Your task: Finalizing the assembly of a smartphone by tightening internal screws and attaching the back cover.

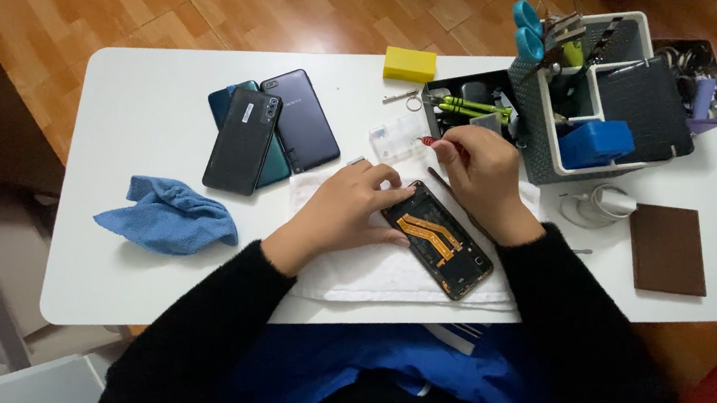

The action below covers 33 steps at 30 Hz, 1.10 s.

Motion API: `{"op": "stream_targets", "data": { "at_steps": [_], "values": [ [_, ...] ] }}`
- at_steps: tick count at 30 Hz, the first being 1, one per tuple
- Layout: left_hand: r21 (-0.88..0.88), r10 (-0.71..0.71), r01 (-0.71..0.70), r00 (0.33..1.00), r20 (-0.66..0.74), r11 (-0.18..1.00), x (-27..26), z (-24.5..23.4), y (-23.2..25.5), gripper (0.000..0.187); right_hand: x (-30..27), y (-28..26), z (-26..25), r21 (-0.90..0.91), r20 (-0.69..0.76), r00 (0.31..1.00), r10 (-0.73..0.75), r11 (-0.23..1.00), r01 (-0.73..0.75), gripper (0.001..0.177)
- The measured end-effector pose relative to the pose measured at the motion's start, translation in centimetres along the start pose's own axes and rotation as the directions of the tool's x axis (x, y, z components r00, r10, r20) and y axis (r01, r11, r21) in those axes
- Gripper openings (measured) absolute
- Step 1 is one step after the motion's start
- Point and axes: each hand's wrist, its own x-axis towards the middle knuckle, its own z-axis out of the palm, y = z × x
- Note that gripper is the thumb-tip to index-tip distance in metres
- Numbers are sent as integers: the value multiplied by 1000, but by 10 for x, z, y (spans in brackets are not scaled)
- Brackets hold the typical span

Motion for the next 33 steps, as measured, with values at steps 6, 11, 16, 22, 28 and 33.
{"op": "stream_targets", "data": {
  "at_steps": [6, 11, 16, 22, 28, 33],
  "values": [
    [2, 3, -3, 1000, -6, 1000, -1, 2, -1, 69, 2, -6, -3, 20, -23, 1000, 10, 1000, -10, 34],
    [3, 6, -6, 1000, -4, 1000, -1, 1, -1, 69, 1, -4, -4, -6, -29, 1000, 2, 1000, -2, 36],
    [-7, 1, -1, 1000, -15, 1000, -1, 0, 0, 68, -1, 4, -9, 89, -41, 993, 111, 990, -107, 39],
    [30, 8, -7, 1000, -29, 1000, 0, -1, 2, 66, -2, 2, -15, 397, -95, 925, 369, 866, -304, 43],
    [94, 38, -31, 997, -66, 995, -1, 7, -6, 66, -31, -5, -43, 517, 46, 824, 565, 692, -503, 49],
    [65, 14, -9, 997, -79, 998, 0, 4, -9, 67, -51, -20, -46, 576, 186, 781, 596, 578, -578, 47]
  ]
}}
